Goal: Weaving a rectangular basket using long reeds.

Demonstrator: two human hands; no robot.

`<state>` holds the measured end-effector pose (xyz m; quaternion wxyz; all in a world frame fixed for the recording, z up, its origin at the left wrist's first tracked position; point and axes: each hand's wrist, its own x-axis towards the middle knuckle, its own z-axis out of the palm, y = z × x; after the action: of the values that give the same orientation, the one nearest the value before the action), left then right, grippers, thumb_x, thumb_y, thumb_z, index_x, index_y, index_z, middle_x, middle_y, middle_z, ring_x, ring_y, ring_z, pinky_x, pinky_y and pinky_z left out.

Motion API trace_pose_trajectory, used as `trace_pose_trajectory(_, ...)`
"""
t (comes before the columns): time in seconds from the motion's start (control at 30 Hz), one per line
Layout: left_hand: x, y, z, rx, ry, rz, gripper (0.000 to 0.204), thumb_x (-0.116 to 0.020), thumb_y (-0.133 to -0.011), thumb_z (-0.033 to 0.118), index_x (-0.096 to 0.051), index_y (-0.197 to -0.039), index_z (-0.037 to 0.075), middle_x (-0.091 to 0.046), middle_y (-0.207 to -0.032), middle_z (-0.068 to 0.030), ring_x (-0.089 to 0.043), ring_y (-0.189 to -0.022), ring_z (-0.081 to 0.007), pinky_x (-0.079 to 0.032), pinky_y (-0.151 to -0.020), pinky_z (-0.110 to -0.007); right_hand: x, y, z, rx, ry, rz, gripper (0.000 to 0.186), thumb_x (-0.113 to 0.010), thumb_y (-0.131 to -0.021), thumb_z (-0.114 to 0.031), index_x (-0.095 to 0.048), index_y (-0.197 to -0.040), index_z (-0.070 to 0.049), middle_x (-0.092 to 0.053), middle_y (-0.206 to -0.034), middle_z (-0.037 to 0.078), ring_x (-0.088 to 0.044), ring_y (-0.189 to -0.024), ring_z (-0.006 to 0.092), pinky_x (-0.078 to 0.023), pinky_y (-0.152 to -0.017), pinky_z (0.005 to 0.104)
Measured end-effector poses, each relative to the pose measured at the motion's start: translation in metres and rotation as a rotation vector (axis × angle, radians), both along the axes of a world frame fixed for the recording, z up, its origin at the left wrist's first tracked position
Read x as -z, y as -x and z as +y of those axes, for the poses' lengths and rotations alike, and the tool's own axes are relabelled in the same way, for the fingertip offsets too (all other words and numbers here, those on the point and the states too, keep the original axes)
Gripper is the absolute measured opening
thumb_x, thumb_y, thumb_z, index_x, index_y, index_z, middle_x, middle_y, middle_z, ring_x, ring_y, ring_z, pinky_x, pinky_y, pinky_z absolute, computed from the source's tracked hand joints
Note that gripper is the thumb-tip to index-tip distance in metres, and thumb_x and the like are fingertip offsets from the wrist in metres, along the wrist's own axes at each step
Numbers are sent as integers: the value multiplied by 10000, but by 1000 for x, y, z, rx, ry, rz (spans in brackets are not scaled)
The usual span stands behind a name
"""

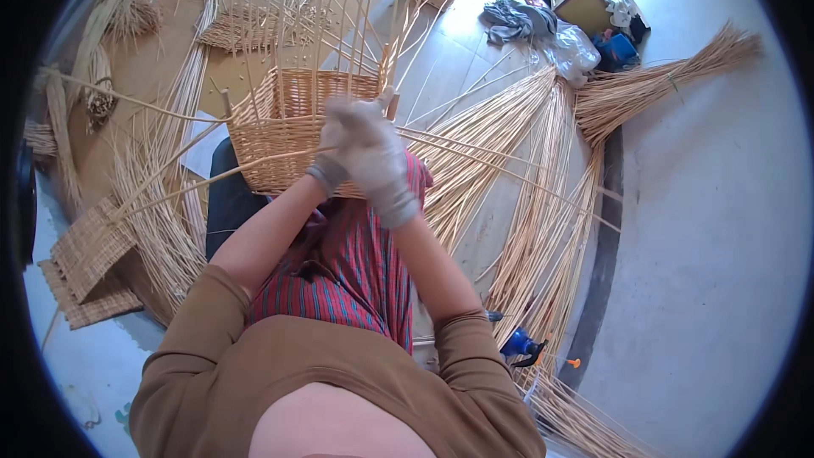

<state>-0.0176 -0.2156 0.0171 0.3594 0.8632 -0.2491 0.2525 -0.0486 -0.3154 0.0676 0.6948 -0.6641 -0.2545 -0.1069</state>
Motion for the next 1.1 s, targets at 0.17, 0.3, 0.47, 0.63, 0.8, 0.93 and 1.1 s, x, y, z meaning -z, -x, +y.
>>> trace_pose_trajectory(0.17,11,2,51,181,1227,519,403,-503,-1031,391,-619,-1173,31,-675,-1019,-81,-670,-870,-170,-574,-719,-306,15,-70,-78,142,526,407,539,-848,-763,-331,-618,-1137,-20,-642,-920,77,-633,-841,188,-528,-776,353)
trace_pose_trajectory(0.3,-15,-37,52,264,1264,310,247,-539,-1031,279,-611,-1063,44,-683,-940,-91,-678,-764,-159,-561,-578,-276,4,-54,-47,529,844,315,408,-861,-706,-343,-627,-858,-45,-604,-890,132,-596,-827,294,-485,-777,402)
trace_pose_trajectory(0.47,-117,-57,-41,88,55,295,703,-758,-824,328,-451,-1408,86,-618,-1264,-172,-638,-1079,-325,-518,-941,-380,62,-70,-29,1148,1024,108,219,-721,-787,-255,-640,-899,-86,-609,-804,122,-628,-780,329,-503,-695,459)
trace_pose_trajectory(0.63,-59,11,-16,234,243,-91,514,-731,-848,201,-565,-1329,133,-624,-1261,-160,-639,-1092,-338,-513,-930,-393,58,-71,-59,770,1378,142,285,-683,-857,-325,-654,-1017,-91,-670,-896,126,-659,-777,299,-523,-689,443)
trace_pose_trajectory(0.8,48,81,138,-371,87,-12,343,-710,-853,165,-642,-1188,141,-656,-1104,-87,-634,-982,-294,-495,-839,-415,35,-45,-6,1165,289,-208,295,-644,-926,-204,-606,-1162,-31,-640,-941,118,-623,-856,259,-501,-814,381)
trace_pose_trajectory(0.93,21,80,189,-529,-224,229,574,-729,-822,365,-519,-1326,187,-655,-1080,-109,-651,-915,-319,-483,-753,-453,-26,-8,106,196,272,193,624,-643,-943,-336,-432,-1397,37,-509,-1379,219,-528,-1249,279,-421,-1045,349)
trace_pose_trajectory(1.1,22,51,191,-502,-338,124,522,-732,-806,379,-546,-1266,217,-685,-973,-113,-667,-760,-352,-490,-624,-484,18,-116,167,225,-182,644,1047,-713,-846,-564,-224,-1515,75,-431,-1477,254,-427,-1373,317,-330,-1129,358)
